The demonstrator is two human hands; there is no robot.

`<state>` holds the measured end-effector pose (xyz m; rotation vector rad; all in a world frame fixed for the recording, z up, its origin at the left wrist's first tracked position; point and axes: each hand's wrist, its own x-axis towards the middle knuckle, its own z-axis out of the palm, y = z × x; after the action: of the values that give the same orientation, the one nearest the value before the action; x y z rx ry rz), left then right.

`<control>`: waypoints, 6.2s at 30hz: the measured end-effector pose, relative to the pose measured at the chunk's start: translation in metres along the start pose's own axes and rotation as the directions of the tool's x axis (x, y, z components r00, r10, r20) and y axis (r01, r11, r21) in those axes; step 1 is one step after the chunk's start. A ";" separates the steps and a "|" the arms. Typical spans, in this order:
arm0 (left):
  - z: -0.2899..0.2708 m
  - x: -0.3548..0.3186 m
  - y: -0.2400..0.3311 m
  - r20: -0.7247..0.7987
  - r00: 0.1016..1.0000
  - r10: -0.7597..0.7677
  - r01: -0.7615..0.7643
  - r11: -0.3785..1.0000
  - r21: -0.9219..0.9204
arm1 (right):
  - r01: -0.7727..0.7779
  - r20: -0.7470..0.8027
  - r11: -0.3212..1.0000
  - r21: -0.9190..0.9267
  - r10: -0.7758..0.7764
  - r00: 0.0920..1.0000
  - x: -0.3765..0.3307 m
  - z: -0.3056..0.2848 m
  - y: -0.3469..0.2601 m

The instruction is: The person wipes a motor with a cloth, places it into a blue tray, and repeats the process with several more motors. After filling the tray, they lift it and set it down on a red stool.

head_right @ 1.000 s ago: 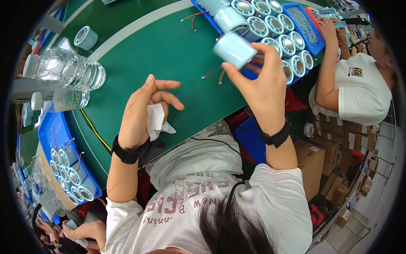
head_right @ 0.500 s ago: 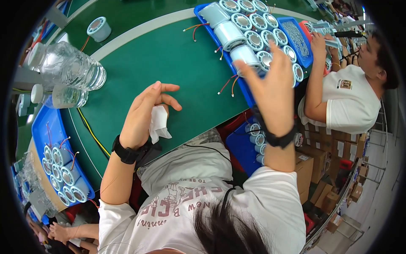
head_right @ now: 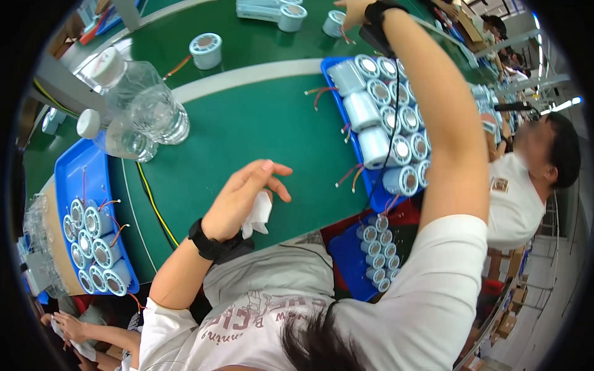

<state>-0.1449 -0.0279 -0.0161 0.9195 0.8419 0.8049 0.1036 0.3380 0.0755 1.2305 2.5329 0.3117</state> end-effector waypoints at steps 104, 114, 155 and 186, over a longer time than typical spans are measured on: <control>0.023 -0.019 0.007 -0.043 0.630 0.775 -0.633 0.546 0.549 | -0.136 0.199 0.297 0.945 -0.192 0.961 -0.227 -0.105 -0.203; 0.032 -0.025 0.005 0.186 0.976 0.111 -0.070 0.974 -0.215 | -0.009 0.014 0.230 0.973 -0.024 1.000 -0.303 -0.058 -0.221; 0.050 0.021 -0.027 0.010 0.962 0.273 -0.273 0.956 0.106 | -0.692 0.166 0.163 0.703 0.909 0.382 -0.476 0.315 -0.339; 0.056 0.011 -0.025 0.003 0.938 0.348 -0.342 0.922 0.179 | -0.809 0.436 0.569 0.144 0.698 0.568 -0.524 0.346 -0.419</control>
<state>-0.0858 -0.0463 -0.0212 1.2397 0.7957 1.0619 0.2324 -0.3106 -0.2878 2.2806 1.6392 -0.1651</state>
